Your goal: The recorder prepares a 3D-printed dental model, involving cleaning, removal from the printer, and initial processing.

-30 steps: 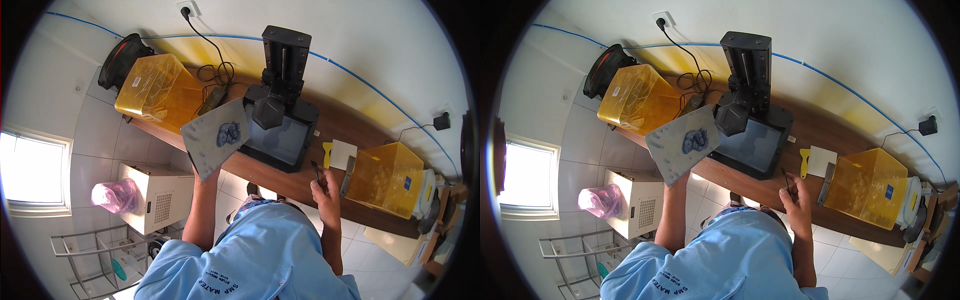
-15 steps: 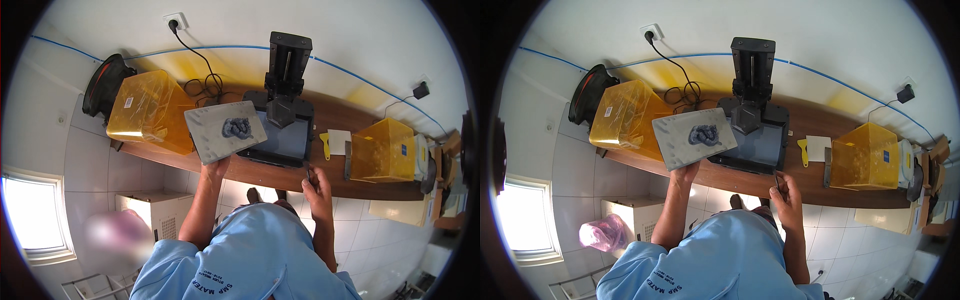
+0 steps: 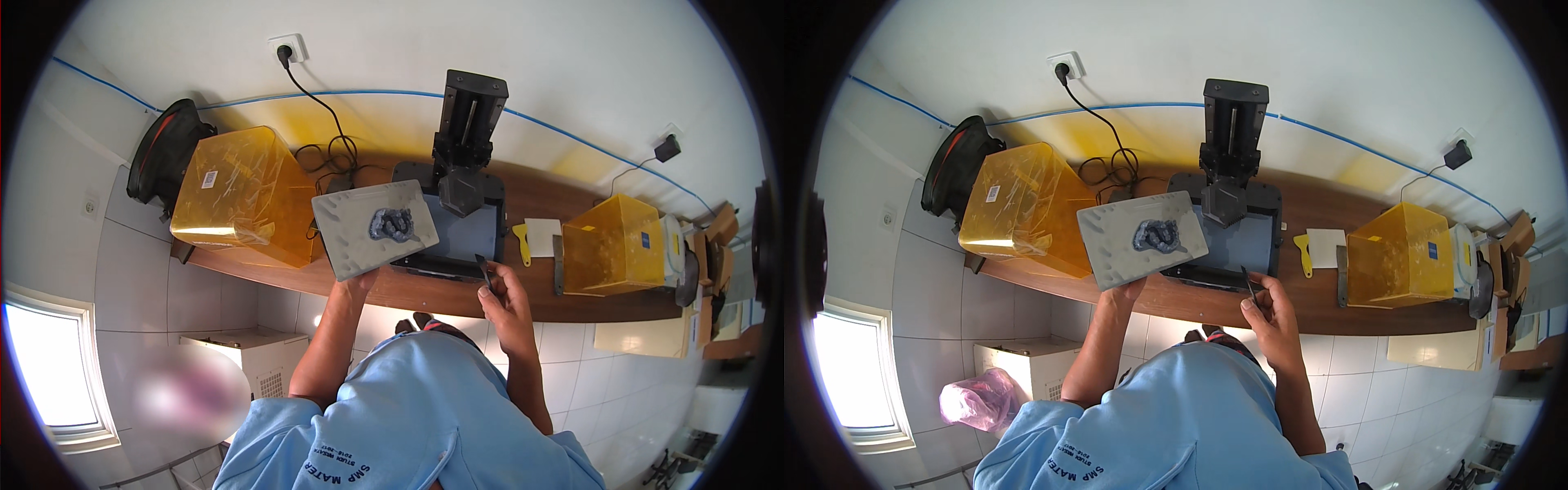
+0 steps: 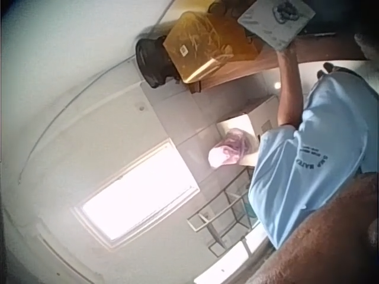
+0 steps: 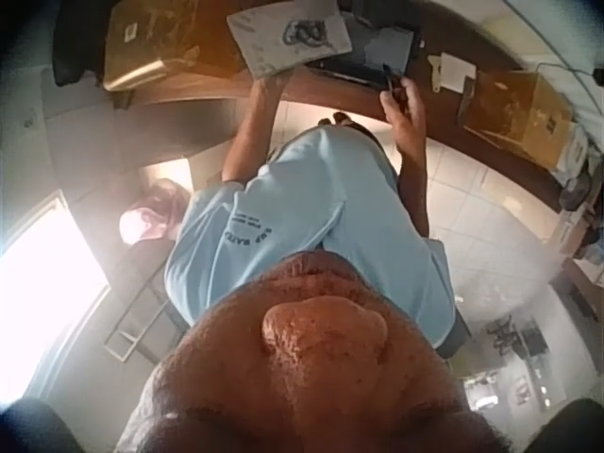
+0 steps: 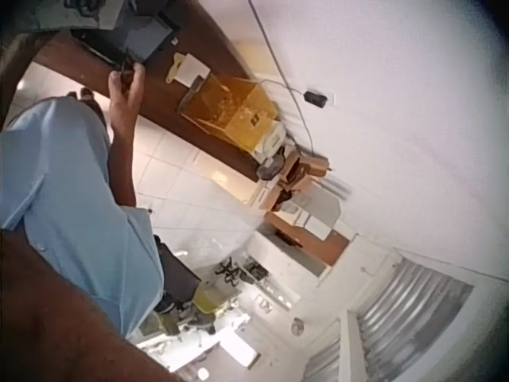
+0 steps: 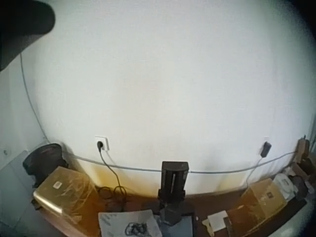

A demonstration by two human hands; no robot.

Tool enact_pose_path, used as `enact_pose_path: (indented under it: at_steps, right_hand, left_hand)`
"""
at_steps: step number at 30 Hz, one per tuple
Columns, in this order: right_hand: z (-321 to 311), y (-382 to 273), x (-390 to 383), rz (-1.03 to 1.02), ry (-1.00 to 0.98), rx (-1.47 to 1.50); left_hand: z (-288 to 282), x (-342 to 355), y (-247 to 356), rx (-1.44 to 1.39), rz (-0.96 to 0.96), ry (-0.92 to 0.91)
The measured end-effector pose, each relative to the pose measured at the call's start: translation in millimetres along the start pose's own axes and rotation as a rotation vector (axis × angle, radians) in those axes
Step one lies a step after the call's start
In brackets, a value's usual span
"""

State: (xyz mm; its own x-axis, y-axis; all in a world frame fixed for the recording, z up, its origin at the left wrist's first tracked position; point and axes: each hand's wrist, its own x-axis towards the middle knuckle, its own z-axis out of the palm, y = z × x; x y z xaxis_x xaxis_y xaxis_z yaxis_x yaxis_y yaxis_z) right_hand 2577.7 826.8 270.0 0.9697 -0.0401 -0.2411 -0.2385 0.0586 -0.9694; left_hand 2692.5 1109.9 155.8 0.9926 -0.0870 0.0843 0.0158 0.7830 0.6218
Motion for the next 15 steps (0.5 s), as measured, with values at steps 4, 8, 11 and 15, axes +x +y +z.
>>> enact_pose_path:
  at_steps: [4,8,11,15]
  right_hand:
    - [3.0,-9.2,8.0,0.008,-0.016,-0.017]
    - [-0.9,-9.2,20.0,-0.006,-0.079,-0.085]
    - [-8.2,-4.2,31.1,-0.061,-0.135,-0.152]
    - [-16.9,3.6,45.3,-0.175,-0.230,-0.229]
  left_hand:
    - [20.1,0.2,2.1,-0.151,0.016,0.075]
    - [34.3,3.6,7.5,-0.088,0.012,0.065]
    - [44.4,8.1,6.2,-0.041,0.005,0.063]
    - [53.6,8.7,3.2,0.027,-0.001,0.076]
